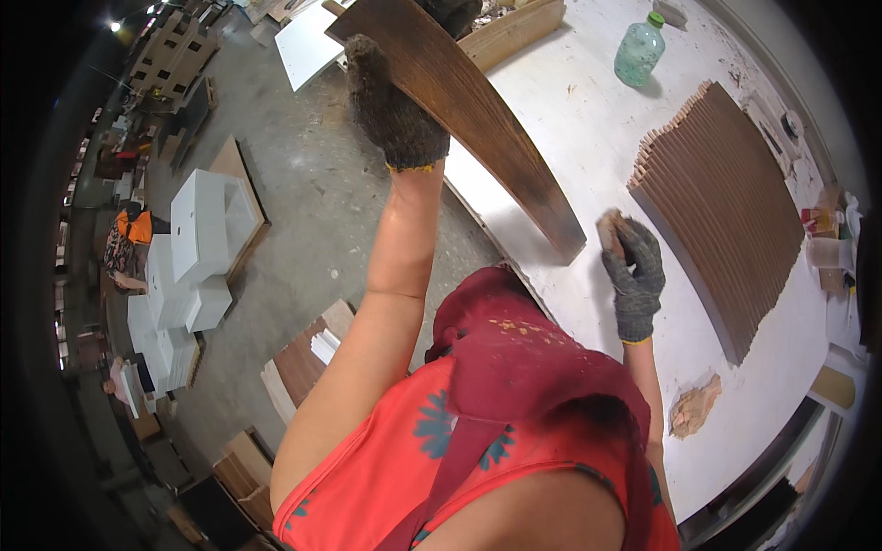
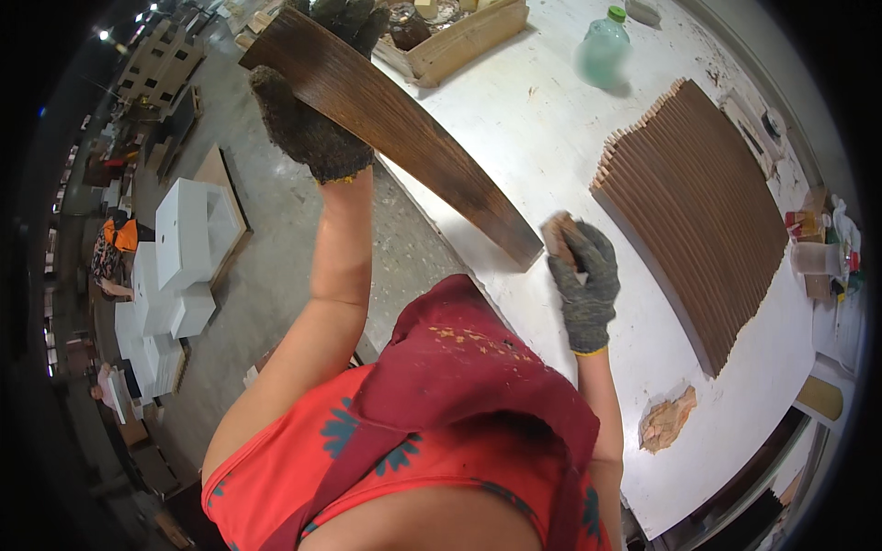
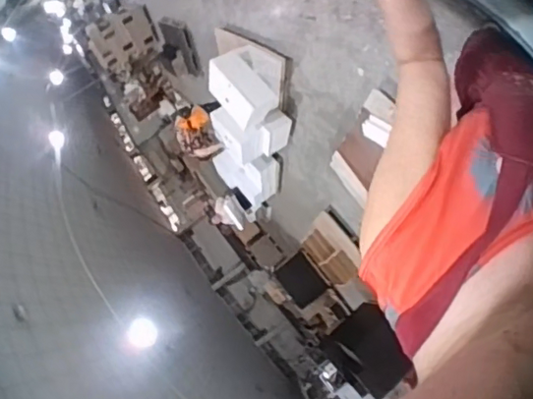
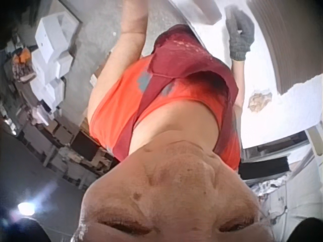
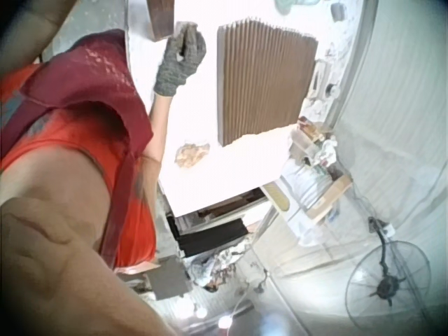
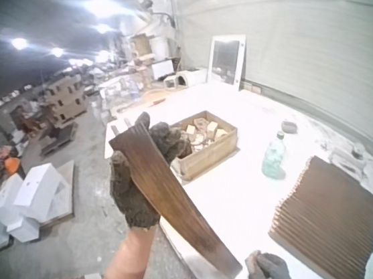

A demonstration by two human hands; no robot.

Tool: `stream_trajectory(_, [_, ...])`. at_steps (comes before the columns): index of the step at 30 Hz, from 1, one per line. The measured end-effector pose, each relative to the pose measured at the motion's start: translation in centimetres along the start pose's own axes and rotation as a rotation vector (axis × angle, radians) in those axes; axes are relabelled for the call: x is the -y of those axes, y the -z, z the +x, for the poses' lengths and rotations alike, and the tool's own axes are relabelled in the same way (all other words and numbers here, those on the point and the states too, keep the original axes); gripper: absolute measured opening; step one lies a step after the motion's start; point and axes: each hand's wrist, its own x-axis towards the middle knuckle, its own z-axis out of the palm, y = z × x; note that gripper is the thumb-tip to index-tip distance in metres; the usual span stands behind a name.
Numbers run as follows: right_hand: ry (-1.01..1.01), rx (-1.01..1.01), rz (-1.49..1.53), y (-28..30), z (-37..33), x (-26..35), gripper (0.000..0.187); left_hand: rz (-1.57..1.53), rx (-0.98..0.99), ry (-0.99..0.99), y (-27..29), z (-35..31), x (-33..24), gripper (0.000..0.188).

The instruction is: The person wipes a slatted wooden panel with a cloth, then picks up a wooden board and sands its edges and joints with a sanding block.

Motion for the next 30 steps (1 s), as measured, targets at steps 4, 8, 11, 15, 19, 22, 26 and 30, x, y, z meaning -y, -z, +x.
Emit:
stream_trajectory(4, [0.339,-0.029,-0.107,-2.7,2.5,6.8,0.04,0.026,-0.136,-0.006,0.4,-0.3,1.4,0.06])
stream_trajectory(8, [0.578,0.101,-0.201,-5.0,5.1,11.0,0.045,0.081,-0.291,-0.054,1.5,-0.7,2.8,0.066])
stream_trajectory(11, [0.707,0.056,-0.188,-6.5,5.8,10.9,0.04,0.111,-0.351,-0.08,2.4,-0.8,3.2,0.067])
stream_trajectory(15, [0.66,0.195,-0.236,-6.4,3.9,7.4,0.039,0.14,-0.239,-0.016,3.2,-1.3,2.9,0.058])
stream_trajectory(19, [0.476,0.307,-0.311,-3.6,-0.2,3.5,0.04,0.237,-0.106,0.063,3.8,-1.2,1.9,0.052])
stream_trajectory(22, [0.406,0.246,-0.373,-1.6,-2.1,1.9,0.037,0.197,-0.045,0.096,2.9,-0.6,1.2,0.049])
stream_trajectory(26, [0.3,-0.034,-0.257,-1.0,-2.2,1.6,0.049,-0.06,-0.017,0.111,-0.6,0.6,0.5,0.055])
stream_trajectory(30, [0.271,-0.101,-0.135,-1.8,-0.3,2.3,0.05,-0.046,-0.255,0.233,-3.3,1.5,-0.7,0.081])
